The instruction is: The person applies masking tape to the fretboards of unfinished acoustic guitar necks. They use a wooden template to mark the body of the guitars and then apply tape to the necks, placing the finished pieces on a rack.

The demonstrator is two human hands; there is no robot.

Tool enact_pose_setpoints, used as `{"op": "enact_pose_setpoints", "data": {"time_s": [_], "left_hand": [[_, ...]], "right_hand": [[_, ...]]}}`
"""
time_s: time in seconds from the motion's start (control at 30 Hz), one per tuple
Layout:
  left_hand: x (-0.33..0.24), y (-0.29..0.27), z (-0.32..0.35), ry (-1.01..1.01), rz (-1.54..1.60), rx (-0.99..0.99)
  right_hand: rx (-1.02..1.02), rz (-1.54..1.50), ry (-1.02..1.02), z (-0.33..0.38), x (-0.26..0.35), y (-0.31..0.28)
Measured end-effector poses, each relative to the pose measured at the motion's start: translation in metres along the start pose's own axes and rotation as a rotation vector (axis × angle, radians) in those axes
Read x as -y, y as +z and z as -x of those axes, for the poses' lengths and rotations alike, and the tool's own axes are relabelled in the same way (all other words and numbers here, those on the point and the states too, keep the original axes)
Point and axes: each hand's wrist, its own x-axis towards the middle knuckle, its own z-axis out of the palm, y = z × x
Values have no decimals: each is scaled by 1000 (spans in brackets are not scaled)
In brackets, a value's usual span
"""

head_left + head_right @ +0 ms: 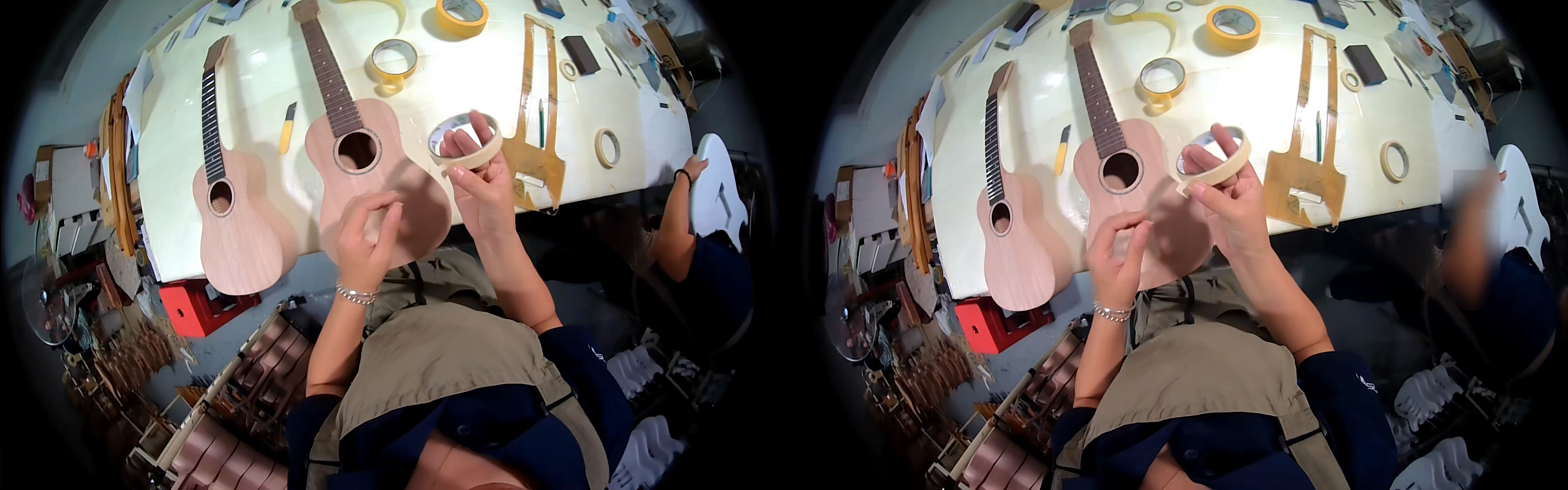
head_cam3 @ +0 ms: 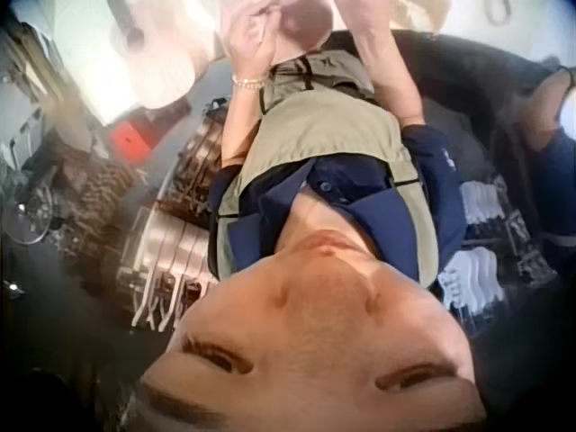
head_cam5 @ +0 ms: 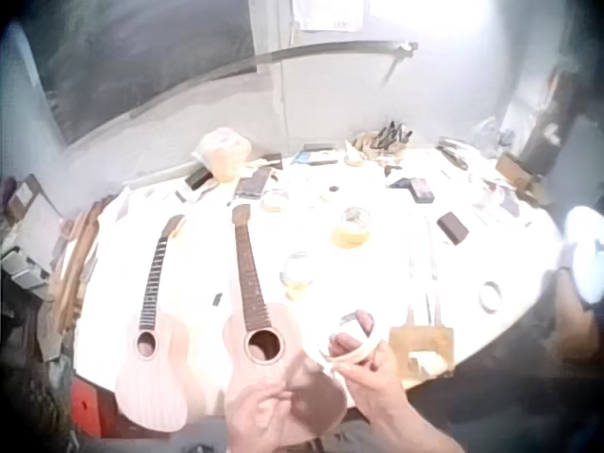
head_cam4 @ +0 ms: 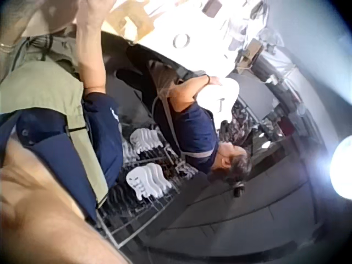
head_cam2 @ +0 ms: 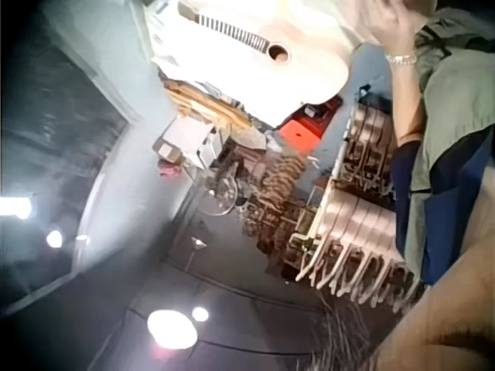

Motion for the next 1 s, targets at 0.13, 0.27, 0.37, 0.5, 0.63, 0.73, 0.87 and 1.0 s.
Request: {"op": "enact_pose_setpoints", "data": {"time_s": [0.13, 0.27, 0.37, 0.5, 0.63, 0.73, 0.87, 1.0], "left_hand": [[2, 20, -4, -125, 345, -52], [3, 20, 1, -156, 435, -111], [1, 18, 6, -171, 396, -145], [12, 11, 22, -259, 363, -143], [22, -17, 43, -321, 241, -93], [33, -36, 38, -294, -187, -44], [54, -28, 20, -226, -471, -104], [60, -25, 15, -212, -496, -137]], "right_hand": [[33, 20, -53, 21, -21, 3], [126, 215, -156, 34, -34, 5], [236, 398, -248, 41, -38, 6], [320, 184, -133, 47, -40, 6], [372, -624, 114, 55, -25, -7], [148, 1228, -207, 46, -9, -27], [151, 1829, -708, 16, -37, -36], [208, 1779, -628, 9, -44, -38]]}}
